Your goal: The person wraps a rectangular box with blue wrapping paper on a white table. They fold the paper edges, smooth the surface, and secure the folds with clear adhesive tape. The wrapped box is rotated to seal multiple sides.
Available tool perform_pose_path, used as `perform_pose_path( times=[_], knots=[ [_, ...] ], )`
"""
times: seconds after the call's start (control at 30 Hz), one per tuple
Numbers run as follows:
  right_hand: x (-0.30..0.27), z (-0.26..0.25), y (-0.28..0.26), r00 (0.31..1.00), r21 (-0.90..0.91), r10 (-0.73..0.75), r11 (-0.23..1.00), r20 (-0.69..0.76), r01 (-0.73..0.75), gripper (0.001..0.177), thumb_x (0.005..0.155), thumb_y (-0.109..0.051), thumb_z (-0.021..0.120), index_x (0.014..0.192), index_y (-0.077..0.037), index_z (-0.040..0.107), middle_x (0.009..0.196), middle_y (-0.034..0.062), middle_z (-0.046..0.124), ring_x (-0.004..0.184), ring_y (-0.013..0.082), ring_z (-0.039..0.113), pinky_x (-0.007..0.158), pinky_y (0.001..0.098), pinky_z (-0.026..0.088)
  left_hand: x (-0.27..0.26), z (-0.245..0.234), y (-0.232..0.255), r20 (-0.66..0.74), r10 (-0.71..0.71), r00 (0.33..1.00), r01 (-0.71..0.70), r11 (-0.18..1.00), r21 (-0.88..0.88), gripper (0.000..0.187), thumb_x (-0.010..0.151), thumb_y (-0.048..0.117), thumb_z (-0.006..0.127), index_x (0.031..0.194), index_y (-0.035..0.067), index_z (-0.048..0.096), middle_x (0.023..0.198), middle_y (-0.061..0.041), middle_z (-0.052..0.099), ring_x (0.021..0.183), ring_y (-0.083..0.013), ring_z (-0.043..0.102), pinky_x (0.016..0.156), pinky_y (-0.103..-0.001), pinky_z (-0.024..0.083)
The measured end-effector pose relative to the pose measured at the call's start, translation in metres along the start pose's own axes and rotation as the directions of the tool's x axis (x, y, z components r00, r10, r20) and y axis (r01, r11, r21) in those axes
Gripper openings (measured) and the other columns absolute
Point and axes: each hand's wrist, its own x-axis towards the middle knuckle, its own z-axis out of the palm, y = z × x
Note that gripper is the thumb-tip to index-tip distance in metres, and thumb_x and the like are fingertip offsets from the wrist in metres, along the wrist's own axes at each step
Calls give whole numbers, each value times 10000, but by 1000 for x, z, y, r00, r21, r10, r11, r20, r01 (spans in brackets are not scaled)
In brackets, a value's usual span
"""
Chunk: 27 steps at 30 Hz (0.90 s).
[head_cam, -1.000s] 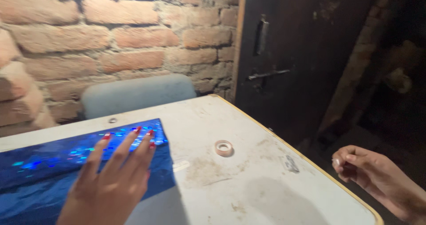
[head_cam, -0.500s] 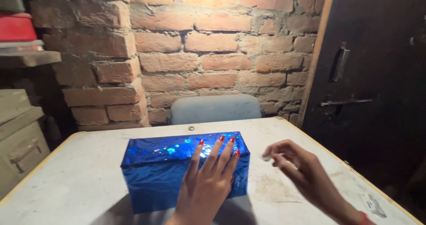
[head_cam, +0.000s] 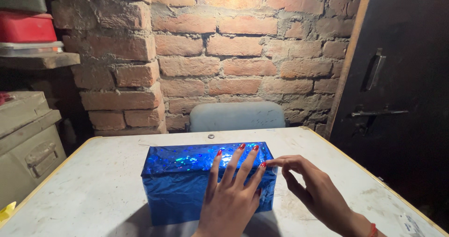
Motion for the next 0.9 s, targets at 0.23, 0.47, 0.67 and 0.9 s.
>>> perform_pose_path(
  times=[0.23,0.47,0.67,0.9],
  knots=[
    [1,-1,3,992,-162,-126,979,15,127,459,809,42,706,1234,-105,619,1211,75,719,1046,222,750,844,335,618,-1,-6,-5,52,5,999,-1,998,-65,587,804,351,757,1329,114,641,1552,-86,444,1471,-276,339,1190,-601,170],
    [0,-1,11,983,-270,-182,945,28,183,409,832,-35,729,1215,-119,613,1222,88,713,1068,251,742,874,365,588,-15,-6,-18,-1,72,997,-72,995,66,662,811,402,753,1415,172,608,1561,-85,443,1461,-275,353,1178,-611,194],
    [2,-3,11,968,-283,-243,925,68,252,476,794,-39,736,1243,-117,598,1242,80,713,1037,240,732,880,373,598,-21,0,-21,45,97,994,-102,987,127,680,814,458,753,1411,169,603,1571,-70,442,1457,-279,351,1178,-613,209],
    [12,-2,15,969,-304,-220,921,112,244,485,807,-40,735,1266,-147,619,1153,57,721,965,209,741,826,352,581,-22,4,-22,65,113,991,-122,978,168,702,799,497,752,1397,154,618,1580,-69,443,1468,-267,347,1190,-598,210]
  ],
)
